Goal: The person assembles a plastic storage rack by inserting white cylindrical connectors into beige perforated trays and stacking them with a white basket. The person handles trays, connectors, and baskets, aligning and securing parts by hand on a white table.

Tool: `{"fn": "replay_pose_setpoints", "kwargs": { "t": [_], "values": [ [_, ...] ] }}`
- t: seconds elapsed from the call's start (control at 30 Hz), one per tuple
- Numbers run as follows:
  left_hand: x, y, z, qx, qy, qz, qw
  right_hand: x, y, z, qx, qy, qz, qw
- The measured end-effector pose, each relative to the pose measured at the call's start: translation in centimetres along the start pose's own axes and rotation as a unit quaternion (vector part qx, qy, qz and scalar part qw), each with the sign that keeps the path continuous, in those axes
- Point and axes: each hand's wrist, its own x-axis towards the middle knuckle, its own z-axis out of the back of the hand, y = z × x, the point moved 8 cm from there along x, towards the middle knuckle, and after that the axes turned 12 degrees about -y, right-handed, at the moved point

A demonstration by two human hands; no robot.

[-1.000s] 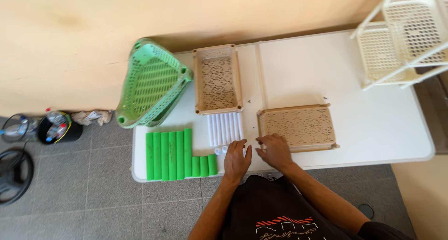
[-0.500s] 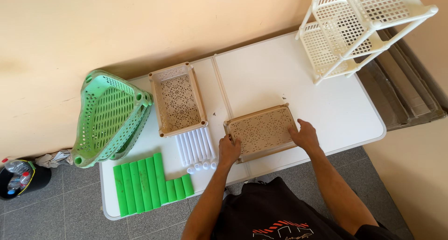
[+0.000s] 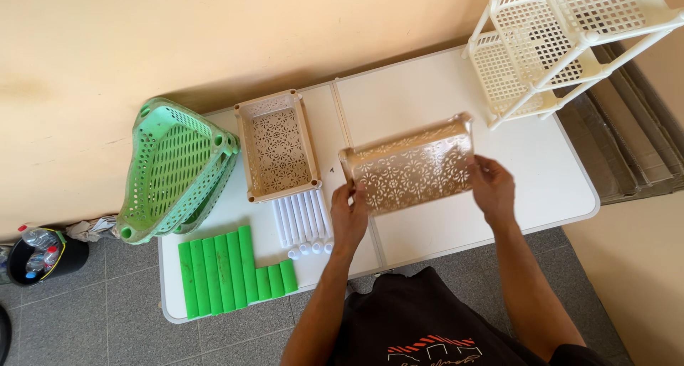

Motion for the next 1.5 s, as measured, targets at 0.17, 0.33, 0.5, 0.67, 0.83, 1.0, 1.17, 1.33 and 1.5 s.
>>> {"fn": "replay_pose_setpoints", "kwargs": {
  "t": [0.17, 0.33, 0.5, 0.67, 0.83, 1.0, 1.17, 1.33, 1.5],
  "values": [
    [0.2, -4.2, 2.1, -0.291, 0.015, 0.001, 0.957, -0.3, 4.3, 1.4, 0.274, 0.001, 0.024, 0.962],
    [1.2, -1.7, 3.9, -0.415, -0.012, 0.099, 0.904, -1.7, 5.9, 1.2, 0.354, 0.002, -0.055, 0.934],
    [1.7, 0.6, 5.4, -0.456, -0.052, 0.114, 0.881, -2.3, 6.9, 1.1, 0.378, 0.048, -0.051, 0.923],
    [2.0, 1.0, 6.5, -0.441, -0.023, 0.081, 0.894, -1.7, 6.0, 1.0, 0.396, 0.051, -0.069, 0.914],
    [1.8, 0.6, 7.7, -0.42, 0.014, 0.131, 0.898, -1.7, 5.6, 0.9, 0.426, 0.059, -0.109, 0.896],
    [0.8, -2.1, 9.1, -0.372, 0.059, 0.099, 0.921, -2.2, 6.7, 0.3, 0.427, 0.11, -0.096, 0.892],
    [-0.1, -2.8, 10.8, -0.339, 0.061, 0.096, 0.934, -1.7, 5.7, -0.6, 0.398, 0.123, -0.087, 0.905],
    [-0.5, -1.3, 11.9, -0.339, 0.053, 0.144, 0.928, -0.2, 5.5, -1.7, 0.31, 0.169, -0.075, 0.932],
    [-1.3, 1.2, 13.0, -0.283, 0.019, 0.182, 0.941, 0.9, 9.1, -5.0, 0.161, 0.213, 0.001, 0.964]
  ]
}}
